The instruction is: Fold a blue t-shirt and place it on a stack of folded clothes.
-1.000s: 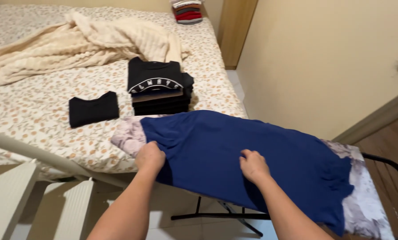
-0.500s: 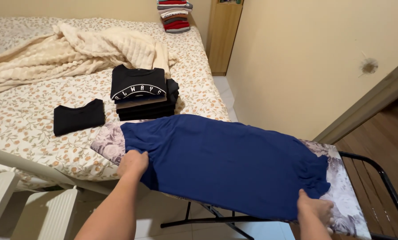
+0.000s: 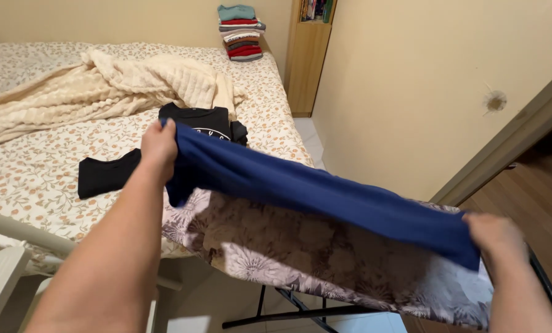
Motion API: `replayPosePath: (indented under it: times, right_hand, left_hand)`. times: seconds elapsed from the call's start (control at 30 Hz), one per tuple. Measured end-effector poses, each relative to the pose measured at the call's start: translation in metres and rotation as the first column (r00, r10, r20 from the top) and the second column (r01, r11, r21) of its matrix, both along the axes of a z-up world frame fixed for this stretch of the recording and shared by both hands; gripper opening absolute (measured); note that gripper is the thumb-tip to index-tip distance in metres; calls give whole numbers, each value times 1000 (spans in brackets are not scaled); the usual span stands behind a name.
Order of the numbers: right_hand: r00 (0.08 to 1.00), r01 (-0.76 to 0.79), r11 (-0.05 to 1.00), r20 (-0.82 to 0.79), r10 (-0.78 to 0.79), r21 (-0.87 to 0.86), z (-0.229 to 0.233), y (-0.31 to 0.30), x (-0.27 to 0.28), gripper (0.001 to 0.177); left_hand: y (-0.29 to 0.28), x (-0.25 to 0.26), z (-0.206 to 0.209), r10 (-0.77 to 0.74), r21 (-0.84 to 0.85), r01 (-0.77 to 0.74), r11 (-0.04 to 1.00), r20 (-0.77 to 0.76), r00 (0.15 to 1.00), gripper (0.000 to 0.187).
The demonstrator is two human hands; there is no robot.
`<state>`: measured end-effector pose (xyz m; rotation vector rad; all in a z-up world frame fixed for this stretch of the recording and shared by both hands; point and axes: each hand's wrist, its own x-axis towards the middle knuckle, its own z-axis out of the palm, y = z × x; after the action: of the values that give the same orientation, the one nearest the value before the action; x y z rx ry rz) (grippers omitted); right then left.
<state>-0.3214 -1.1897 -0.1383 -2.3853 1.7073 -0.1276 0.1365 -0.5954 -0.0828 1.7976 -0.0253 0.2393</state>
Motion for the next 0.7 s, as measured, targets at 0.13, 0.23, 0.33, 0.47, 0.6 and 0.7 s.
replayPosePath:
  times: [0.13, 0.23, 0.33, 0.47, 0.6, 0.7]
  right_hand:
    - [912, 19, 992, 409, 35, -126, 46, -12, 6, 45]
    - [123, -600, 750, 958, -258, 279, 38, -66, 4, 43]
    - [257, -777, 491, 911, -324, 394, 67, -34, 9, 37]
    - [318, -635, 629, 894, -316, 448, 104, 71, 30, 44]
    - [361, -637, 549, 838, -409, 542, 64, 44, 34, 44]
    - [313, -672, 552, 865, -393, 494, 74, 30, 35, 47]
  left_hand:
    - [2, 38, 19, -66, -212, 83, 974, 87, 994, 26]
    - [6, 42, 35, -101, -348, 145, 926, 144, 984, 26]
    - [8, 14, 69, -194, -492, 251, 834, 164, 967, 18]
    - [6, -49, 101, -483, -553, 320, 769, -174, 858, 15]
    - [14, -19, 57, -502, -251, 437, 864, -353, 789, 15]
    - [19, -3, 57, -520, -450, 377, 809, -251, 816, 17]
